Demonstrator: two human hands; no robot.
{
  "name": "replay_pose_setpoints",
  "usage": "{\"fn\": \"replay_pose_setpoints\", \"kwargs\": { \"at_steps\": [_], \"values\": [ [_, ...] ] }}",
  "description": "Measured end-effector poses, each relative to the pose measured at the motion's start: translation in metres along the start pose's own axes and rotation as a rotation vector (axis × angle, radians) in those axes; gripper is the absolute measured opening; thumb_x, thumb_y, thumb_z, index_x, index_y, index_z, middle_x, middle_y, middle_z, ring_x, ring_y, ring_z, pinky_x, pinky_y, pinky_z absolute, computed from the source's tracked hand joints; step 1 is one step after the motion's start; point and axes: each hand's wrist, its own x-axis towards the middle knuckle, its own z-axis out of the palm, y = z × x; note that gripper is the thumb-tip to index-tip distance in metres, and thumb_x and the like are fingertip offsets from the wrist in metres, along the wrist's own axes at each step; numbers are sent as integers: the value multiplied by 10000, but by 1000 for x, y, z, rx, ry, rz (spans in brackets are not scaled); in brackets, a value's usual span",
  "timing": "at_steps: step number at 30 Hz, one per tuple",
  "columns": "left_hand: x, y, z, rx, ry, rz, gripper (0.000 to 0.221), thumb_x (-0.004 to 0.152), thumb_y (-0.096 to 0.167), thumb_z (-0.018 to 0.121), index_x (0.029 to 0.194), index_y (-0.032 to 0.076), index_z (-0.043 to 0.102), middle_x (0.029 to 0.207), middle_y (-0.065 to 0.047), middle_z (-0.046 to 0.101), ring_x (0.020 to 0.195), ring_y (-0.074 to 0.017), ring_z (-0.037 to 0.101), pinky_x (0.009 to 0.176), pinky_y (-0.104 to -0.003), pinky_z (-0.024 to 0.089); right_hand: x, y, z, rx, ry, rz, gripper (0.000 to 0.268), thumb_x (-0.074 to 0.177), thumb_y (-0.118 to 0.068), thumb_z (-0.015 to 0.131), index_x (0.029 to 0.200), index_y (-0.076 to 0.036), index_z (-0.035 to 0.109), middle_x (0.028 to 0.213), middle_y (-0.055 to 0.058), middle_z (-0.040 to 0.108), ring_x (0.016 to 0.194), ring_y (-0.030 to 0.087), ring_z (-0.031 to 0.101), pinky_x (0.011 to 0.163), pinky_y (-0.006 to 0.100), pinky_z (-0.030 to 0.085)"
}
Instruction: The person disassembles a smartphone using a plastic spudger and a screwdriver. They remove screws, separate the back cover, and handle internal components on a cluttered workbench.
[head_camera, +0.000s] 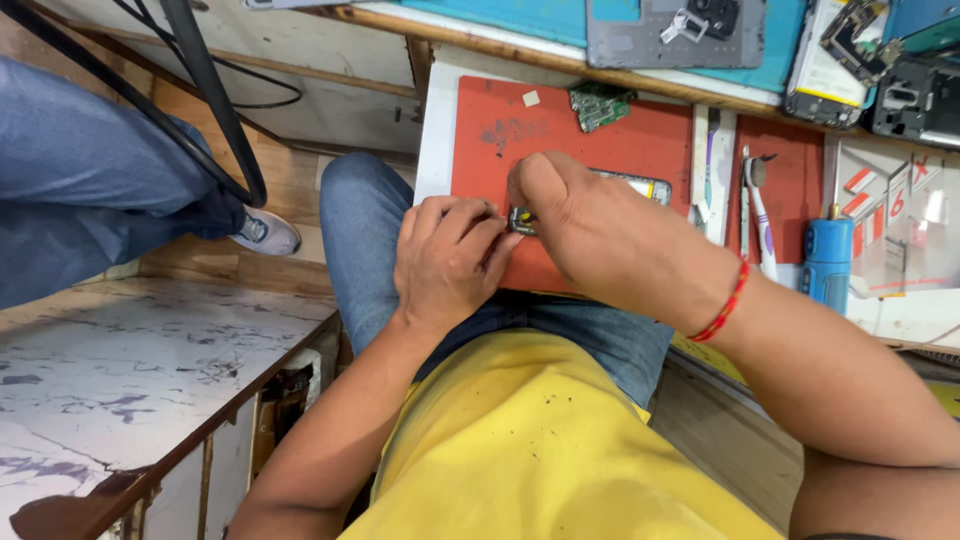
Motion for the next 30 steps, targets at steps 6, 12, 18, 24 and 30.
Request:
{"fn": "replay_pose_setpoints", "kwargs": {
  "at_steps": [6, 12, 18, 24, 30],
  "values": [
    [2, 1, -1, 1, 14, 36, 199, 809, 195, 863, 941, 90, 758, 1029, -12, 698, 1003, -246, 625, 856, -395, 466, -14, 13, 11, 54, 377, -74, 314, 950, -130, 671, 1162, -39, 458, 963, 147, 672, 783, 348, 704, 602, 417, 543],
    [3, -1, 2, 7, 25, 42, 181, 789, 193, 861, 893, 88, 756, 1011, -11, 711, 992, -236, 631, 853, -399, 468, -9, 97, -33, 355, 814, 348, 126, 1089, -101, 579, 1183, -17, 595, 918, 73, 660, 745, 173, 673, 656, 311, 523],
    [3, -3, 5, 12, 19, 37, 177, 788, 203, 861, 883, 94, 760, 1000, -7, 711, 987, -232, 633, 845, -397, 472, 25, 163, -52, -152, 642, 326, 122, 970, -157, 755, 994, -41, 787, 897, 188, 737, 812, 374, 697, 756, 457, 544],
    [3, -4, 4, 9, 11, 34, 193, 781, 213, 863, 892, 92, 762, 1014, -11, 708, 987, -240, 631, 844, -395, 474, 45, 159, -45, -253, 564, 516, 144, 907, -261, 810, 936, -121, 821, 811, 188, 734, 752, 404, 687, 722, 500, 553],
    [1, -6, 6, -3, 12, 35, 188, 791, 210, 866, 896, 96, 760, 1027, -11, 705, 993, -240, 632, 844, -391, 471, 50, 162, -34, -405, 575, 467, 110, 905, -251, 816, 916, -142, 829, 805, 171, 729, 705, 405, 684, 647, 498, 557]
  ]
}}
